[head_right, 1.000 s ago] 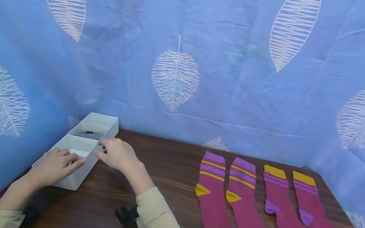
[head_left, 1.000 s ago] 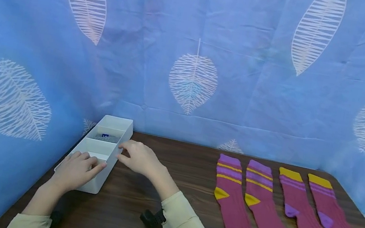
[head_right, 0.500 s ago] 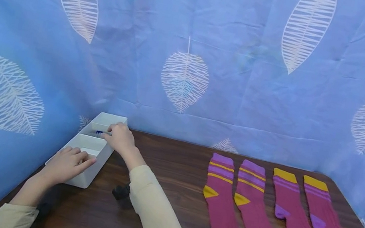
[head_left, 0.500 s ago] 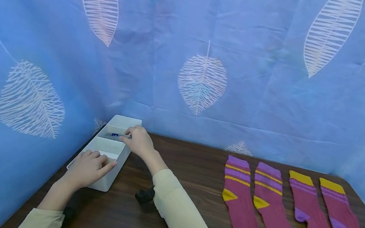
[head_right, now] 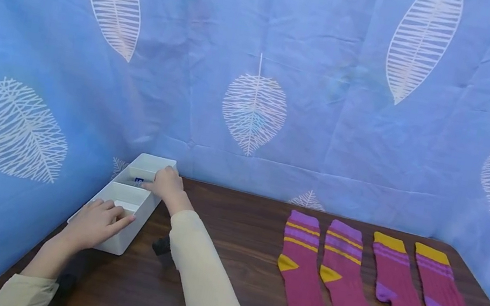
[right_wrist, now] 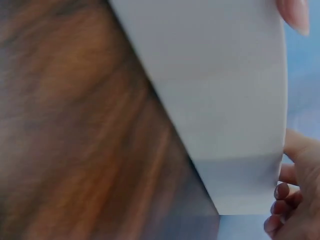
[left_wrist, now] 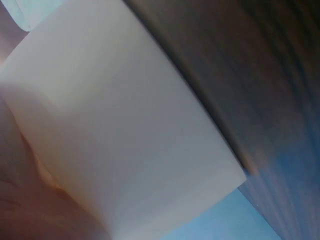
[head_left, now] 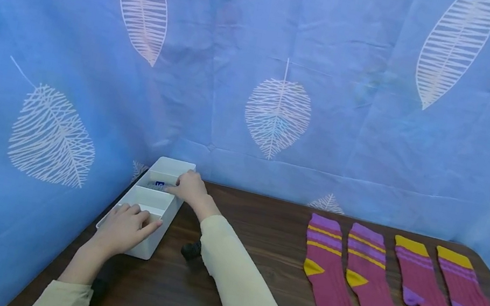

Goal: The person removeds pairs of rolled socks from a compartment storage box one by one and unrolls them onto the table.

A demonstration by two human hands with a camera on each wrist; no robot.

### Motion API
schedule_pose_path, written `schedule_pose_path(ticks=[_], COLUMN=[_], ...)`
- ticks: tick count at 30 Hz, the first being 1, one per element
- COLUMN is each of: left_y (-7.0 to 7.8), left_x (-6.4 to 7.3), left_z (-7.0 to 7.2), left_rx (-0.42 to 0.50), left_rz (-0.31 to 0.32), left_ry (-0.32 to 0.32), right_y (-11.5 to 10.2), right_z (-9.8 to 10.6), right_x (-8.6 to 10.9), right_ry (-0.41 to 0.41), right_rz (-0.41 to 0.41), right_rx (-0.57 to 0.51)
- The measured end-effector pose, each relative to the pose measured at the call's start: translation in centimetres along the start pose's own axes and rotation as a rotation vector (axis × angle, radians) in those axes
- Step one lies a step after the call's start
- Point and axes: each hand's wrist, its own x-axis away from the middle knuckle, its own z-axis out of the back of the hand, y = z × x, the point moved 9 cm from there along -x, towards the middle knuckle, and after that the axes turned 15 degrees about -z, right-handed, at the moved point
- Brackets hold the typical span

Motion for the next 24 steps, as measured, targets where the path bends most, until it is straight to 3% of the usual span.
schedule_pose_path(ticks=[5,11,16,24], left_y=[-0.2,-0.1,-0.1,-0.1], left_x=[0.1,0.0,0.0,0.1], left_z=[0.0,-0.1,-0.3,-0.2], left_rx=[-0.011,-0.012,-0.007,-0.001], left_rz=[0.006,0.012,0.028,0.040], left_ry=[0.005,0.001,-0.017,-0.015], right_y=[-0.5,-1.5,-2.1,-2.2], right_z=[-0.7,-0.6,-0.9,-1.7], right_x=[-0.9,-1.4,-1.6,-2.2], right_ry=[-0.038,-0.024,-0.046,-0.153], right_rz=[-0.051,0.030,0.092,0.113], right_rx=[0.214,0.405,0.453,0.434])
